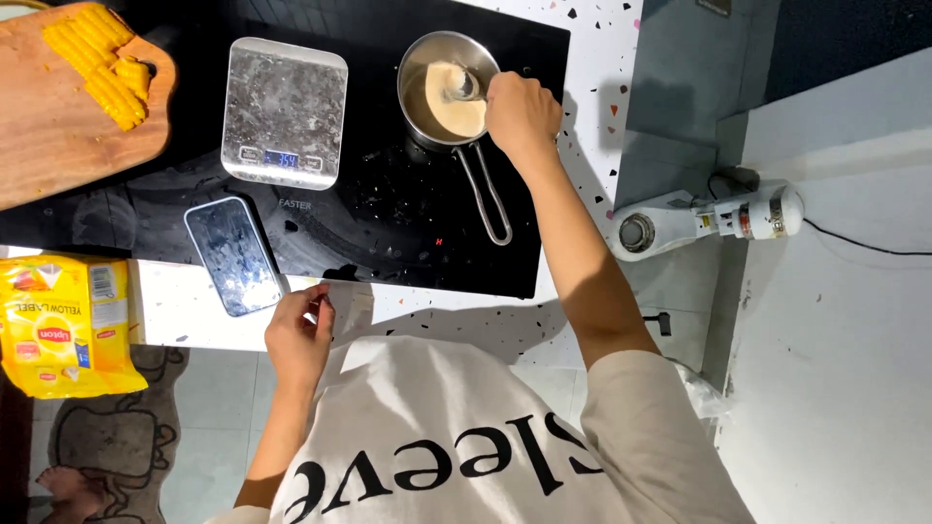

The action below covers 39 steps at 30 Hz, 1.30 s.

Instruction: Stirring a liquid mixture in a saucepan on an induction stove while referencing a recipe on a phone.

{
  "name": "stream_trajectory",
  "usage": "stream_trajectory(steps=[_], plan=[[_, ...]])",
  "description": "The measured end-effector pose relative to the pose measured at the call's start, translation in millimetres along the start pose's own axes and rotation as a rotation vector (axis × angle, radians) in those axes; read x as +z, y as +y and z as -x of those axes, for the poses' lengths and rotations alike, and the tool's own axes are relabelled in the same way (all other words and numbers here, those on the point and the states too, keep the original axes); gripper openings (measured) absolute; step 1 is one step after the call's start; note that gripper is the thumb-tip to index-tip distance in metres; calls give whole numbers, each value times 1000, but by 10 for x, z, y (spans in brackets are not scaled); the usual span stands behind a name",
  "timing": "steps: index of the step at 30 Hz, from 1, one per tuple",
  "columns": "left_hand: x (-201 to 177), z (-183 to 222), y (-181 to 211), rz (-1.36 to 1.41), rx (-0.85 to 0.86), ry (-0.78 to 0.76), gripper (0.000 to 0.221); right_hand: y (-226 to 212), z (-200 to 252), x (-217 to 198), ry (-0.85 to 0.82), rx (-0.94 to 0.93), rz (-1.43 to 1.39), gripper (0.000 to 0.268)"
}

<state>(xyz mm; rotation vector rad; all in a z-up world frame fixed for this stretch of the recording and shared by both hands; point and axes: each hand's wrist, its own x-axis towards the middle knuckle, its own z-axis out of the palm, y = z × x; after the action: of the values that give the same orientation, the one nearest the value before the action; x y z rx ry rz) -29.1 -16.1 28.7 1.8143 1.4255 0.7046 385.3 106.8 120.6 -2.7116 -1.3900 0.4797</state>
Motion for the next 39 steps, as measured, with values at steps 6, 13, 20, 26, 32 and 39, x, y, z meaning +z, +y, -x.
stream_trajectory(steps=[6,13,20,26,32,39], plan=[[7,2,-7,-14,38,25,18,57,-81,6,30,-43,28,41],[44,23,-5,-30,35,37,14,84,-60,57,31,-55,85,33],[-27,0,15,16,52,41,16,91,-112,153,46,-70,88,30],[-18,33,0,22,17,27,18,56,-78,182,34,-59,64,33],[-11,47,-25,-8,28,41,18,90,-103,181,59,-20,38,32],[-1,35,-8,21,28,34,19,222,-147,284,118,-127,75,14]])
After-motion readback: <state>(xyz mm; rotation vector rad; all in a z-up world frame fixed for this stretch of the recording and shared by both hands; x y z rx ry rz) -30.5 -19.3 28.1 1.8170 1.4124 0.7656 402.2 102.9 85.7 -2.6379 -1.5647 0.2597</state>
